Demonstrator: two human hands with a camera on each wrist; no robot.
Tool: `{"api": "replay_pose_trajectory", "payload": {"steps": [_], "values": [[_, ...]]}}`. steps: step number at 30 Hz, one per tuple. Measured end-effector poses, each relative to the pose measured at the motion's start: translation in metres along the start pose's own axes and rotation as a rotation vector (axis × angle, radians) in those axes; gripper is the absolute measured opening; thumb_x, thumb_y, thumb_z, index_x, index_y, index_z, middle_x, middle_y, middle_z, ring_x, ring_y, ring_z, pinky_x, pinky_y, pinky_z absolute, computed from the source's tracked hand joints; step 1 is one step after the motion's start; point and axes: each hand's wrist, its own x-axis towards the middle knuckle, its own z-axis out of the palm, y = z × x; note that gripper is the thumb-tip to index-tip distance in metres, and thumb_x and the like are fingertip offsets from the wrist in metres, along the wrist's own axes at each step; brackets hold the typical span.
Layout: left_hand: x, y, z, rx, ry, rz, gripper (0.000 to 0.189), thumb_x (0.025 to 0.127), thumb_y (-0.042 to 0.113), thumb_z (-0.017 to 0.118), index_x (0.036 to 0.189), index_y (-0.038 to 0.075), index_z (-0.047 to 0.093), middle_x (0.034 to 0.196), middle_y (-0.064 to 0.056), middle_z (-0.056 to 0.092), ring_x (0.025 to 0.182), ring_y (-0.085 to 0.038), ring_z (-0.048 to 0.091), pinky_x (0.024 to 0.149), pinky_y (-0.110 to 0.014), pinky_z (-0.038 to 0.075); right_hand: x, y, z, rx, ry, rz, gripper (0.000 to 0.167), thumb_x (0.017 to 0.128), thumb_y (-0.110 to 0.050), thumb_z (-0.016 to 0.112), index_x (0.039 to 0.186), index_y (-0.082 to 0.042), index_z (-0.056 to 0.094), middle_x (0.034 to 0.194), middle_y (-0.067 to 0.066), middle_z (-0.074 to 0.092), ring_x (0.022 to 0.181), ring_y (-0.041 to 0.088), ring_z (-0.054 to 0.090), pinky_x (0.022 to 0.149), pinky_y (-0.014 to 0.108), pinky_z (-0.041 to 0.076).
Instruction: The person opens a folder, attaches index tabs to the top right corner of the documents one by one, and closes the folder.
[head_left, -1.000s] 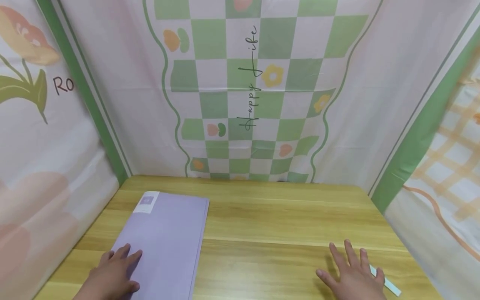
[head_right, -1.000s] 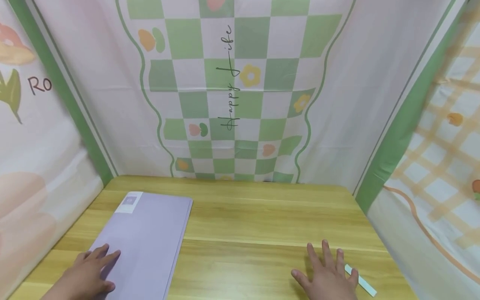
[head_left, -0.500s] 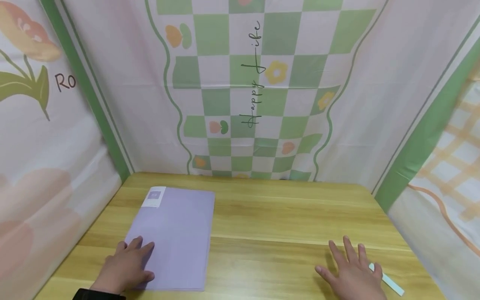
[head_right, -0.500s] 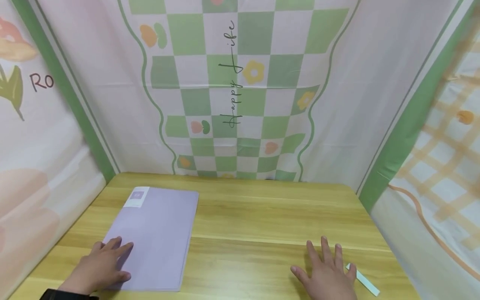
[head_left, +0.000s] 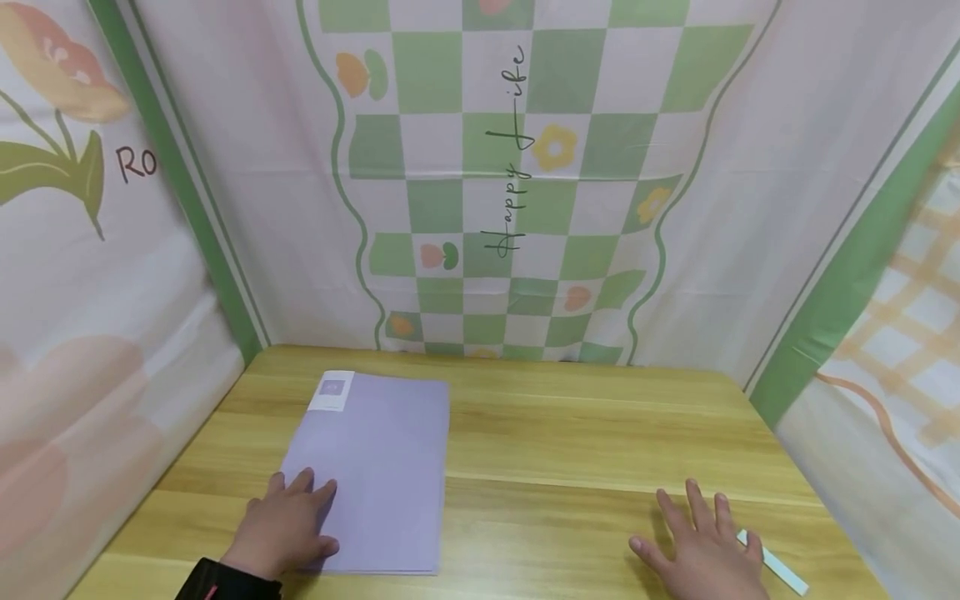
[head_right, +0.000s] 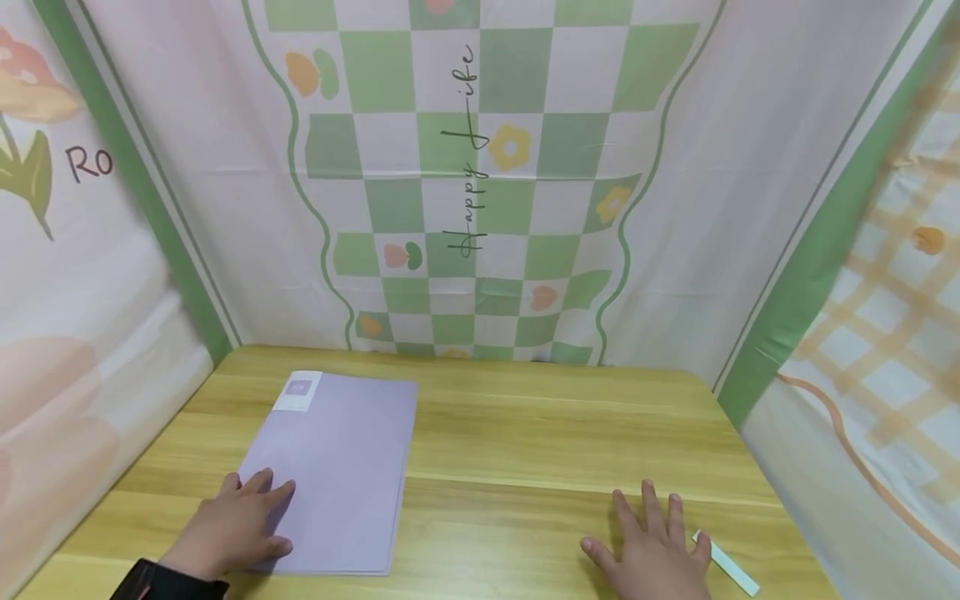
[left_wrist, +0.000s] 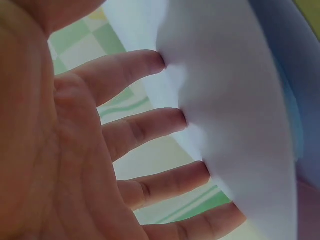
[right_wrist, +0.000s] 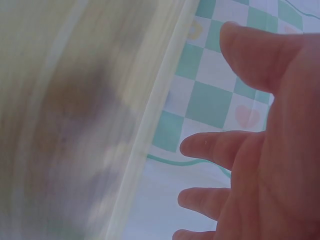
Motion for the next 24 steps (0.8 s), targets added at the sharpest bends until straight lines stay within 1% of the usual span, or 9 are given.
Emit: {"api": "replay_pose_trajectory", "payload": {"steps": [5,9,13,16,24], "values": [[0.0,0.01,-0.002,0.001,-0.006,0.014,0.076,0.069,0.052,0.086,0.13,0.011,0.067,0.137,-0.027,0.051,0.12,-0.056,0.041,0.084,-0.078,0.035,0.0,0.002,0.001,-0.002,0.009,-0.001,0.101,0.086,-0.08,0.047,0.148,0.0,0.04,0.154,0.037,0.012,0.134,0.065,0.0,0.089,0.083,-0.005],[0.002,0.016,-0.003,0.001,0.001,0.033,0.075,0.07,0.052,0.086,0.13,0.012,0.067,0.137,-0.025,0.052,0.119,-0.053,0.042,0.085,-0.077,0.036,0.001,0.004,0.001,0.001,0.003,0.009,0.103,0.086,-0.081,0.045,0.149,0.0,0.039,0.155,0.037,0.008,0.135,0.064,-0.003,0.088,0.083,-0.006],[0.004,0.021,-0.003,0.013,0.024,0.061,0.076,0.069,0.054,0.086,0.13,0.012,0.068,0.136,-0.023,0.053,0.113,-0.047,0.045,0.083,-0.074,0.039,0.001,0.006,0.0,0.004,0.001,0.019,0.102,0.086,-0.08,0.045,0.15,-0.001,0.038,0.155,0.036,0.007,0.135,0.064,-0.005,0.088,0.083,-0.007],[0.004,0.024,-0.002,0.028,0.034,0.07,0.077,0.068,0.055,0.085,0.129,0.012,0.068,0.134,-0.022,0.054,0.108,-0.044,0.046,0.082,-0.073,0.041,0.002,0.005,0.0,0.005,0.01,0.005,0.101,0.086,-0.08,0.046,0.149,-0.001,0.038,0.155,0.036,0.008,0.135,0.064,-0.004,0.088,0.083,-0.006],[0.004,0.036,0.0,0.032,0.054,0.114,0.077,0.07,0.056,0.084,0.13,0.011,0.067,0.131,-0.022,0.056,0.108,-0.044,0.046,0.081,-0.071,0.042,0.003,0.006,0.001,0.006,0.008,0.002,0.101,0.086,-0.08,0.045,0.149,-0.001,0.039,0.155,0.036,0.008,0.135,0.064,-0.004,0.088,0.083,-0.007]]}}
